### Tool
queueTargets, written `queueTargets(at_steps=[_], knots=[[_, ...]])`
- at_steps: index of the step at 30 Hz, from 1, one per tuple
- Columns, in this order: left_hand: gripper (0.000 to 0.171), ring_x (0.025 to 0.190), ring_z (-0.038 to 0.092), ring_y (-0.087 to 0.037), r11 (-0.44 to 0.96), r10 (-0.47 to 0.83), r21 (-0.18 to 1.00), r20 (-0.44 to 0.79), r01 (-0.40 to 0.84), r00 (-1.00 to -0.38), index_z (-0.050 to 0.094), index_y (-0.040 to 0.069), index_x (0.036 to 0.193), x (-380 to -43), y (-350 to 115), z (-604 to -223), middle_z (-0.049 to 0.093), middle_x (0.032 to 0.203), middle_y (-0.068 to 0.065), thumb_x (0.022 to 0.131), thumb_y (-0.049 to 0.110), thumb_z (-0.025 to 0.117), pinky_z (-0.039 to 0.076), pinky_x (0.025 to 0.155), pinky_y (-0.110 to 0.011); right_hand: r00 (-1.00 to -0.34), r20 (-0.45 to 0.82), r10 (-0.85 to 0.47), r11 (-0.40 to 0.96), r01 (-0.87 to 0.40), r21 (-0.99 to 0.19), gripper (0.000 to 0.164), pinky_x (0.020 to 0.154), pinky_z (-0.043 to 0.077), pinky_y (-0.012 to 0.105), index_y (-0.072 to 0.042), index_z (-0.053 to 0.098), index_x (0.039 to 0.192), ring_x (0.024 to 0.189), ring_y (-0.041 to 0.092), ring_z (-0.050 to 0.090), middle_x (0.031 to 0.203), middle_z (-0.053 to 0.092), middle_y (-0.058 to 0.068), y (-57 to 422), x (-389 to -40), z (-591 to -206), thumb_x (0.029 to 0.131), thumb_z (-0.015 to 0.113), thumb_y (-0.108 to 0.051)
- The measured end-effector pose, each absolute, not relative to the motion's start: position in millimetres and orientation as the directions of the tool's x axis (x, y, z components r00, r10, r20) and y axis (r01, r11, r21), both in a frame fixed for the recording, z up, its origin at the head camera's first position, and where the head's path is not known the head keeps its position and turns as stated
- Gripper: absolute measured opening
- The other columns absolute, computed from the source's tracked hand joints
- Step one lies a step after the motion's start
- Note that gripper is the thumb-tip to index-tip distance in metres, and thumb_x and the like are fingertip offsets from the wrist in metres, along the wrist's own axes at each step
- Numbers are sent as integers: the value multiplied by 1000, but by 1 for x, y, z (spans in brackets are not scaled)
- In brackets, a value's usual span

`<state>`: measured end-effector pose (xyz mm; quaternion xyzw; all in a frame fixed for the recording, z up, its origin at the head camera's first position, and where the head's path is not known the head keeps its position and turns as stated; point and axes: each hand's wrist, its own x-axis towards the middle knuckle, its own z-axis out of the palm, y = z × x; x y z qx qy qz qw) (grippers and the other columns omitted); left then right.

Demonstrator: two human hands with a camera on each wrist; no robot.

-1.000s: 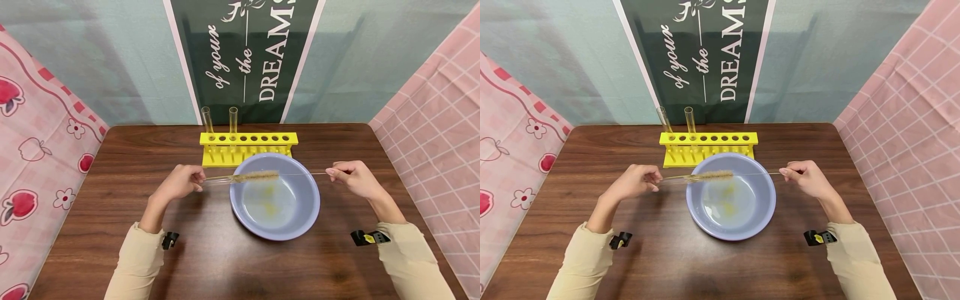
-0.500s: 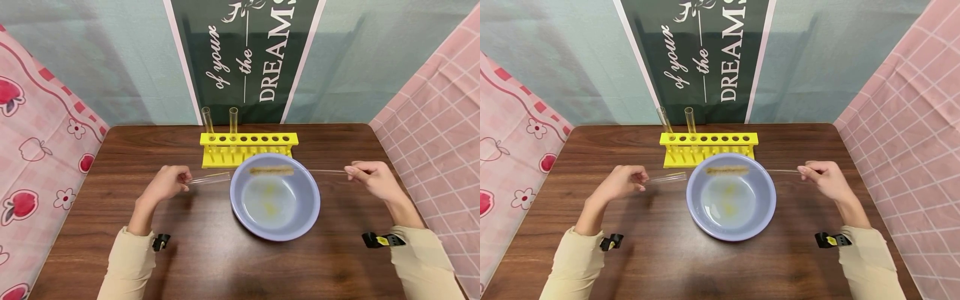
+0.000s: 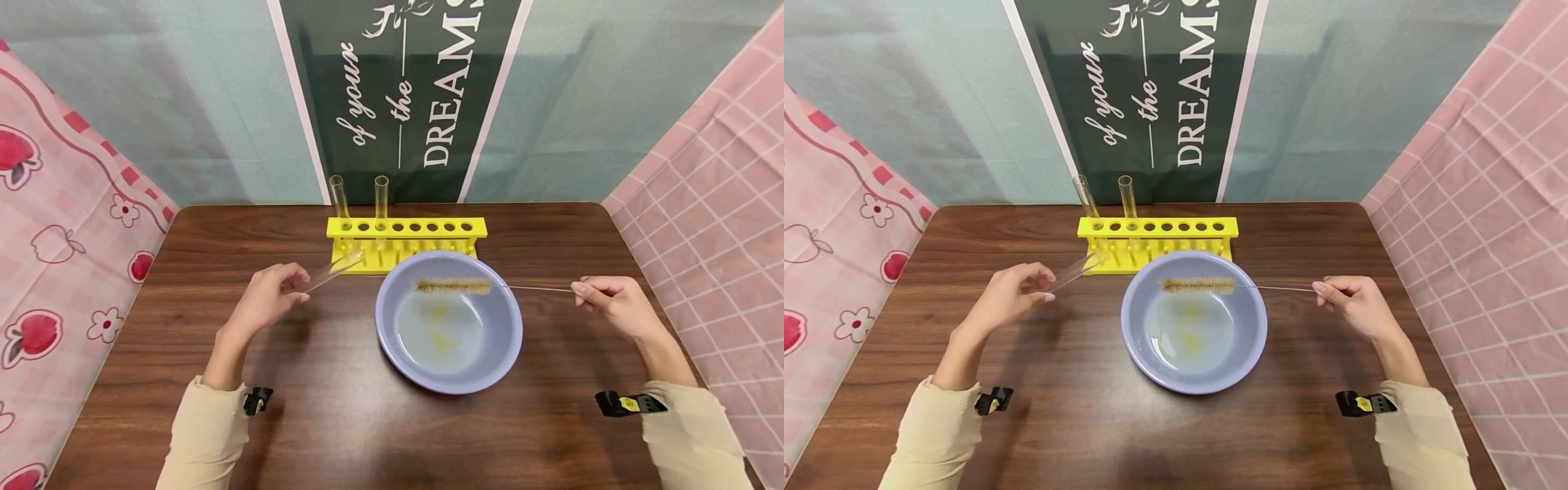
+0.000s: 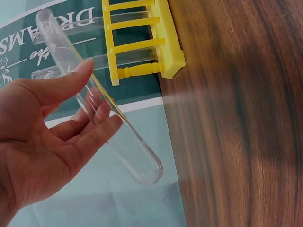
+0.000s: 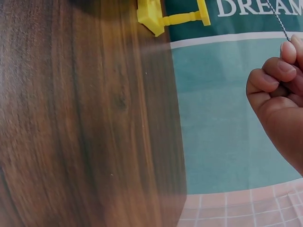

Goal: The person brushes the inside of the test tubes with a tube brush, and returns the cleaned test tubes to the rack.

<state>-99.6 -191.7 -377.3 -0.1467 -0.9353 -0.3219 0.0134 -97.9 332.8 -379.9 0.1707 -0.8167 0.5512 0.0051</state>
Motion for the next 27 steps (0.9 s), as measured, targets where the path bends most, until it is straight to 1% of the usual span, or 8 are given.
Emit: queueTargets(at_steps=[4,7,11,16,19,23,27], knots=[[20,74,59,-25,741,232,615,145,271,-962,62,2,90,-102,-186,-376,61,79,-12,73,1,74,47,69,-41,-943,189,-275,341,-279,-898,27,43,28,32,-1,57,64,50,13,39,56,46,2,330,-97,-383,87,50,11],[20,77,61,-27,732,193,638,143,239,-971,62,2,92,-104,-181,-375,64,85,-14,75,1,72,48,71,-43,-939,194,-282,337,-287,-897,27,43,29,31,-1,57,64,51,11,41,56,47,2,329,-97,-386,87,50,12],[20,81,61,-28,729,155,651,142,210,-978,62,2,95,-108,-172,-373,64,90,-15,77,2,71,47,74,-43,-946,183,-266,334,-269,-903,28,43,28,32,-2,57,63,50,11,40,55,46,2,327,-96,-389,87,50,12],[21,81,60,-27,731,141,654,138,197,-980,62,1,96,-115,-158,-365,64,88,-13,78,3,70,46,75,-41,-959,144,-243,365,-227,-903,27,40,25,33,-2,57,64,47,13,38,55,46,1,326,-95,-395,88,50,9],[21,81,60,-26,729,149,651,151,212,-977,61,0,96,-121,-148,-359,64,87,-14,78,4,70,46,75,-40,-961,128,-246,359,-213,-909,27,40,25,34,-2,56,64,47,13,38,55,46,1,324,-94,-399,89,50,7],[21,80,61,-24,722,182,640,194,264,-964,60,-1,95,-129,-138,-352,64,86,-15,78,4,69,47,75,-38,-960,122,-252,325,-203,-924,27,43,28,33,-1,56,64,50,10,41,56,48,1,322,-92,-403,88,50,9],[21,77,61,-25,728,201,611,241,309,-950,61,1,94,-136,-129,-346,63,84,-14,76,5,71,47,73,-38,-959,118,-257,322,-199,-926,27,44,28,33,0,56,63,50,9,42,56,48,0,319,-90,-406,87,50,9]])
